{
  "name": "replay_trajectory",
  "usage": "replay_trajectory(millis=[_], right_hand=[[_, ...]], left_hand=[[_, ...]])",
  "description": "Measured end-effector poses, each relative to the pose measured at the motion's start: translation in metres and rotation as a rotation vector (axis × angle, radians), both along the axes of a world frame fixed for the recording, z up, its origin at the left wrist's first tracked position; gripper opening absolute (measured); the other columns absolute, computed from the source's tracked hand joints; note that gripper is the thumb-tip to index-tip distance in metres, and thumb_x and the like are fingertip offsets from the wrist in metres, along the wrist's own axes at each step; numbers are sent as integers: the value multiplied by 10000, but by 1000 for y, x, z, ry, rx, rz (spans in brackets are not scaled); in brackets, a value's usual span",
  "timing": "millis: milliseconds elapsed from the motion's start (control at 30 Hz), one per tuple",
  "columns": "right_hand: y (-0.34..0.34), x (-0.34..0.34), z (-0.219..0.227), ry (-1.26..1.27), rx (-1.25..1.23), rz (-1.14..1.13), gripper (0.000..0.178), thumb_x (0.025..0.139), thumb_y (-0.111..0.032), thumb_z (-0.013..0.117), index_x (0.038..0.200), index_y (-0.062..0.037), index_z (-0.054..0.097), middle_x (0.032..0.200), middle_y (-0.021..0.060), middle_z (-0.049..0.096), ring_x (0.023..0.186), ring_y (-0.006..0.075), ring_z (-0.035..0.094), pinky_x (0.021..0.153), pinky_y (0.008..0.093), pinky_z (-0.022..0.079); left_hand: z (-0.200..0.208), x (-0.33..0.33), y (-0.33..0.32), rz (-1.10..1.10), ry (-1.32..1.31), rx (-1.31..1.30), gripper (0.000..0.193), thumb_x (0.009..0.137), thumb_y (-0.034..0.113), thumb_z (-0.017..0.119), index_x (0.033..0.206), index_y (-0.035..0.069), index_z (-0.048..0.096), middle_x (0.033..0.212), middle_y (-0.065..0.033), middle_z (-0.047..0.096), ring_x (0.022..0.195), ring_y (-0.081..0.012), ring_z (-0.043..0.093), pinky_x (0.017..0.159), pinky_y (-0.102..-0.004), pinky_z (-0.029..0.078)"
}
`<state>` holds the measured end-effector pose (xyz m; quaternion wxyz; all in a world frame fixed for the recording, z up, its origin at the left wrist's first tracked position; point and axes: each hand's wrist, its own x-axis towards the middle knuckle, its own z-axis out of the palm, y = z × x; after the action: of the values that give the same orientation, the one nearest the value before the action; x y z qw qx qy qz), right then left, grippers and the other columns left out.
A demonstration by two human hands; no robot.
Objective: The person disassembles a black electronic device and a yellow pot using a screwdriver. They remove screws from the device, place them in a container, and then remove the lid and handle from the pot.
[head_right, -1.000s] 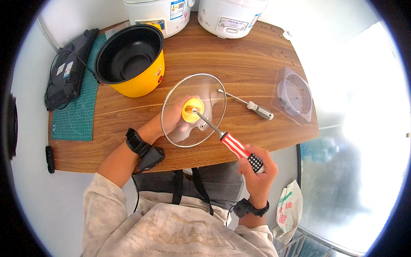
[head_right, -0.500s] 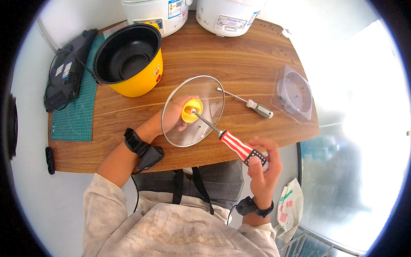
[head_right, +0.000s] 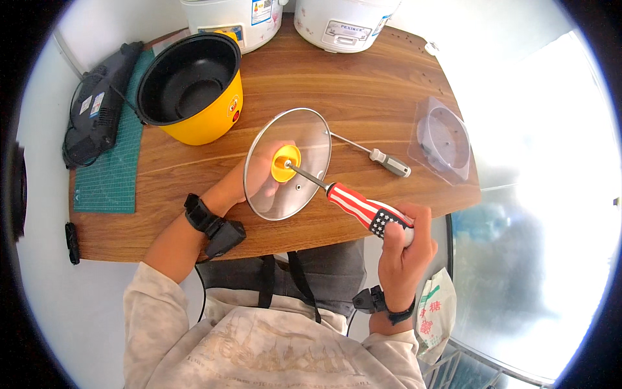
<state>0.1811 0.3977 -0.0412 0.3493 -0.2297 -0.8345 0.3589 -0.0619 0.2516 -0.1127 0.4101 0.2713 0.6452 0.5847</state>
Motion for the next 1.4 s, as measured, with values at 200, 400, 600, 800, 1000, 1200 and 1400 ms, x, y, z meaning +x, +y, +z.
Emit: replay_trajectory(millis=[200, 400, 600, 800, 1000, 1200, 1400], right_hand=[[-1, 3, 14, -55, -36, 24, 214, 972, -176, 640, 1078, -6, 563, 799, 108, 636, 679, 148, 568, 635, 295, 468], [13, 5, 16, -139, -37, 99, 252, 951, -136, 662, 1134, -22, 532, 873, 118, 636, 733, 191, 601, 689, 306, 488], [22, 1, 11, 4, 256, 250, 392, 887, -108, 734, 1194, -15, 508, 998, 157, 644, 797, 256, 626, 736, 318, 503], [17, 2, 30, -360, 116, 196, 408, 961, -266, 680, 1226, 1, 522, 947, 143, 676, 746, 253, 647, 689, 320, 504], [14, -3, 13, -122, 60, 147, 314, 916, -168, 727, 1129, -22, 550, 1011, 166, 639, 828, 269, 644, 717, 331, 509], [16, -5, 13, 20, 245, 315, 398, 836, -102, 789, 1143, -13, 551, 1098, 188, 595, 977, 302, 629, 790, 366, 515], [11, -8, 24, -215, 168, 110, 287, 946, -144, 682, 1175, -22, 559, 971, 161, 646, 860, 271, 652, 765, 351, 512]], left_hand=[[8, 5, -3, -31, 25, -14, 315, 1073, 198, 390, 1228, -9, 570, 836, -94, 650, 539, -101, 572, 516, -235, 466], [9, 8, -4, -7, 144, 22, 295, 1053, 133, 407, 1259, -24, 548, 839, -103, 657, 507, -130, 589, 464, -249, 468], [1, 6, -2, 35, 50, 102, 297, 1057, 138, 396, 1260, -23, 543, 800, -96, 646, 505, -147, 602, 456, -254, 481], [-3, 3, -1, 60, -52, 53, 327, 1064, 125, 378, 1324, -15, 519, 868, -115, 631, 537, -151, 620, 451, -255, 501], [-21, 4, -5, 59, 423, 167, 355, 1064, 126, 385, 1380, -10, 473, 923, -121, 627, 561, -149, 624, 456, -256, 508], [-10, 4, -3, 34, -20, 56, 364, 1061, 127, 396, 1393, -1, 474, 1029, -136, 629, 627, -144, 633, 490, -257, 525], [-13, 7, -4, 108, 93, 146, 361, 1055, 106, 405, 1391, 6, 490, 1064, -134, 648, 648, -144, 641, 516, -245, 533]])
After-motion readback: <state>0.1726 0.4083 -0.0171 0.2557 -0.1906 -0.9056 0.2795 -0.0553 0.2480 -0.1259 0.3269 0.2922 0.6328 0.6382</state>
